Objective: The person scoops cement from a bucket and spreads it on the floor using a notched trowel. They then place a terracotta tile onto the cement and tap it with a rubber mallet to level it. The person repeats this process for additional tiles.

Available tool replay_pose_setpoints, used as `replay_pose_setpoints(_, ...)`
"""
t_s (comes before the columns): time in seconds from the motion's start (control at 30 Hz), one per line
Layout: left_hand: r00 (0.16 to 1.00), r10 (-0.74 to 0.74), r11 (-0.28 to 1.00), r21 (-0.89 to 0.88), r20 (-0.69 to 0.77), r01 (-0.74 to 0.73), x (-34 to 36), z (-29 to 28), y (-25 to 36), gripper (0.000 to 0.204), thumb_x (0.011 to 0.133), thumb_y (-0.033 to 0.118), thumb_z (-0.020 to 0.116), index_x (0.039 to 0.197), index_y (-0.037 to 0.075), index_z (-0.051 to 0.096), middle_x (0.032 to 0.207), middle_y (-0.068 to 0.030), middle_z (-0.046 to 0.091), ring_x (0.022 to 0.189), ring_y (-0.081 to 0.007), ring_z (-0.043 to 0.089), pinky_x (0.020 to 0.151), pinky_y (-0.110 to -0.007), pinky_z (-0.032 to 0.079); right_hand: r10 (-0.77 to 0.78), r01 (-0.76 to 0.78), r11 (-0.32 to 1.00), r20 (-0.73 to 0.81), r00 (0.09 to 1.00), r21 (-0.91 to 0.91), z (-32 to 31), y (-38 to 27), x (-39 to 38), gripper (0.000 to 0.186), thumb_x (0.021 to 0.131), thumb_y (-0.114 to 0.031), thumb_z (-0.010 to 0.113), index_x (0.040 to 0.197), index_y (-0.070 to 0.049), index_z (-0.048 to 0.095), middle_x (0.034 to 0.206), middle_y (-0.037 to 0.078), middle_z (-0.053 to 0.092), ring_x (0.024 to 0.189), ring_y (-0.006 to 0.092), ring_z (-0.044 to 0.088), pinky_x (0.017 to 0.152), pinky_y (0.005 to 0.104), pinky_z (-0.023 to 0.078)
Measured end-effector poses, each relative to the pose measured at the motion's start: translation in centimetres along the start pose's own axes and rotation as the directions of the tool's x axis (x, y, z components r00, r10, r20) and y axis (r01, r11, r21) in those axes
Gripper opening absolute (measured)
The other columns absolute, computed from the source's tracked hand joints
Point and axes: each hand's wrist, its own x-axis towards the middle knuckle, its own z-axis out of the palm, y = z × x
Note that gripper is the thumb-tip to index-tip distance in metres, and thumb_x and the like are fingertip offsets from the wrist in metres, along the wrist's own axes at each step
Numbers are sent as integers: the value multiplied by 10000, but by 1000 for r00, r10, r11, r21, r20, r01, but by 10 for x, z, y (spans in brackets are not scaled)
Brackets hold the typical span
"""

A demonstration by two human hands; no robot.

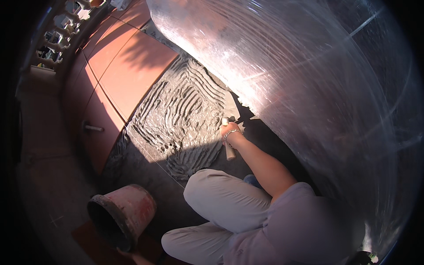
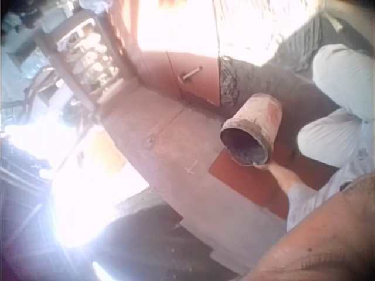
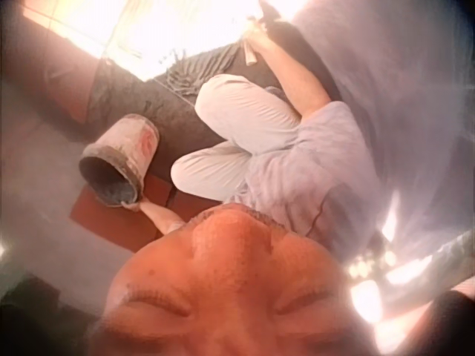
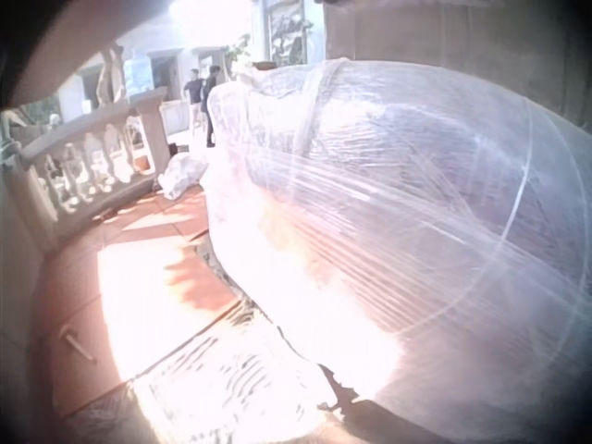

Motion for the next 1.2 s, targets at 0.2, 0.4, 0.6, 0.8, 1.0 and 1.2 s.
replay_pose_setpoints(0.2, 1000, -2, 1000, 20, 3, 2, 3, -4, -7, 605, 924, 457, 532, 1344, 23, 494, 1318, -179, 542, 1168, -355, 549, 958, -487, 446, -228, 182, 790, -5, 974, -586, 8, 36, -17, 445, 901, -311, 561, 1177, 38, 563, 1170, 301, 622, 1112, 423, 609, 966, 450, 480)
replay_pose_setpoints(0.4, 1000, 15, 1000, 27, 22, -15, 13, -14, -4, 639, 935, 486, 507, 1367, 17, 467, 1332, -171, 528, 1181, -349, 538, 983, -474, 437, -188, 96, 804, -99, 977, -587, -22, 33, 2, 421, 909, -288, 577, 1198, 19, 560, 1178, 282, 629, 1108, 400, 621, 966, 444, 494)
replay_pose_setpoints(0.6, 967, 251, 885, 394, 49, -249, 29, -38, -5, 669, 933, 499, 509, 1389, 12, 445, 1347, -159, 520, 1199, -350, 526, 1004, -472, 425, -250, 97, 658, -95, 963, -747, -62, 48, 4, 433, 899, -315, 613, 1144, 28, 512, 1078, 278, 660, 1028, 416, 646, 900, 466, 512)
replay_pose_setpoints(0.8, 997, 67, 993, 95, 38, -70, 31, -39, 1, 616, 947, 439, 517, 1362, -13, 466, 1362, -166, 517, 1199, -353, 529, 1011, -473, 423, -375, 50, 561, -200, 905, -826, -69, 70, 42, 312, 925, -274, 590, 1101, -39, 483, 1064, 255, 670, 990, 422, 661, 852, 501, 528)
replay_pose_setpoints(1.0, 999, 36, 998, 53, -28, -35, 4, -14, 1, 607, 925, 428, 544, 1341, -9, 481, 1357, -177, 515, 1175, -362, 541, 954, -492, 467, -389, 242, 268, 125, 913, -933, -78, 127, 16, 256, 949, -268, 487, 1098, -59, 499, 1047, 230, 666, 941, 418, 675, 795, 537, 538)
replay_pose_setpoints(1.2, 983, -89, 994, 42, -158, 96, -12, -3, 15, 694, 886, 490, 557, 1366, -1, 455, 1405, -150, 479, 1240, -385, 480, 997, -532, 417, -592, 259, 424, -49, 805, -868, -46, 31, 69, 211, 948, -199, 462, 1061, -34, 530, 986, 227, 679, 909, 431, 668, 780, 516, 532)
